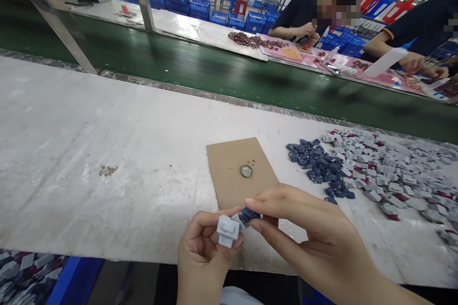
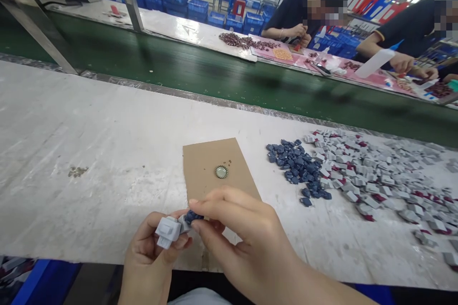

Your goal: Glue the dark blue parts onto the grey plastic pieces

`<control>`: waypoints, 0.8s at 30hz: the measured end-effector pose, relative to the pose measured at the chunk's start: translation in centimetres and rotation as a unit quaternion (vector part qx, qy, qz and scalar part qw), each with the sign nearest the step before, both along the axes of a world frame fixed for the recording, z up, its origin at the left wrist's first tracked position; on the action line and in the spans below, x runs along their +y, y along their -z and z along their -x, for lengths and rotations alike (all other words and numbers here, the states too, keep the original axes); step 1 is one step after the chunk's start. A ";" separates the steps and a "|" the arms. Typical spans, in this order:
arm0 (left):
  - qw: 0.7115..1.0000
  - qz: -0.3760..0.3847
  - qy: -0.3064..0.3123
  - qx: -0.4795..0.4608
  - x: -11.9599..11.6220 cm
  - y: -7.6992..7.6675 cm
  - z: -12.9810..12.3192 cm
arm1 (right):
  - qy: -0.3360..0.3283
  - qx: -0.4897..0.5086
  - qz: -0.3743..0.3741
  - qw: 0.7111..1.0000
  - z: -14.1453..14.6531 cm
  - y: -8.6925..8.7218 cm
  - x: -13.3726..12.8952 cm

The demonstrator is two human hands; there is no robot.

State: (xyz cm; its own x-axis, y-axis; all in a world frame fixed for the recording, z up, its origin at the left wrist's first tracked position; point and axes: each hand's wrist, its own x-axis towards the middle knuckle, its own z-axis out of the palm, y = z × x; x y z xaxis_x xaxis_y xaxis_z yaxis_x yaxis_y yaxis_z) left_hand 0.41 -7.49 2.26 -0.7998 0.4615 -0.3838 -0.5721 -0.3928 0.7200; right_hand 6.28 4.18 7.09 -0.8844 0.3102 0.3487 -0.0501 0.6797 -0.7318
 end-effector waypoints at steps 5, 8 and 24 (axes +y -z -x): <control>0.999 0.025 -0.017 0.011 -0.2 0.2 -0.2 | -0.015 -0.003 0.003 1.000 -0.1 -0.1 -0.2; 0.998 0.036 -0.033 0.039 -0.1 0.4 -0.4 | -0.018 -0.011 0.013 1.000 -0.3 0.3 -0.5; 0.993 0.098 0.067 0.019 -0.4 2.3 1.4 | -0.036 -0.028 0.021 0.999 0.2 4.1 -0.1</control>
State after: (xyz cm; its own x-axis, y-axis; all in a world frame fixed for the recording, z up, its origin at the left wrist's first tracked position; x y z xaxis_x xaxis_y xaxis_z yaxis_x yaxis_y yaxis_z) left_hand -0.96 -7.91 0.01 -0.7517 0.4845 -0.4475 -0.5805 -0.1640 0.7976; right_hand 6.11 4.06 3.01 -0.9229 0.2583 0.2857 -0.0556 0.6447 -0.7624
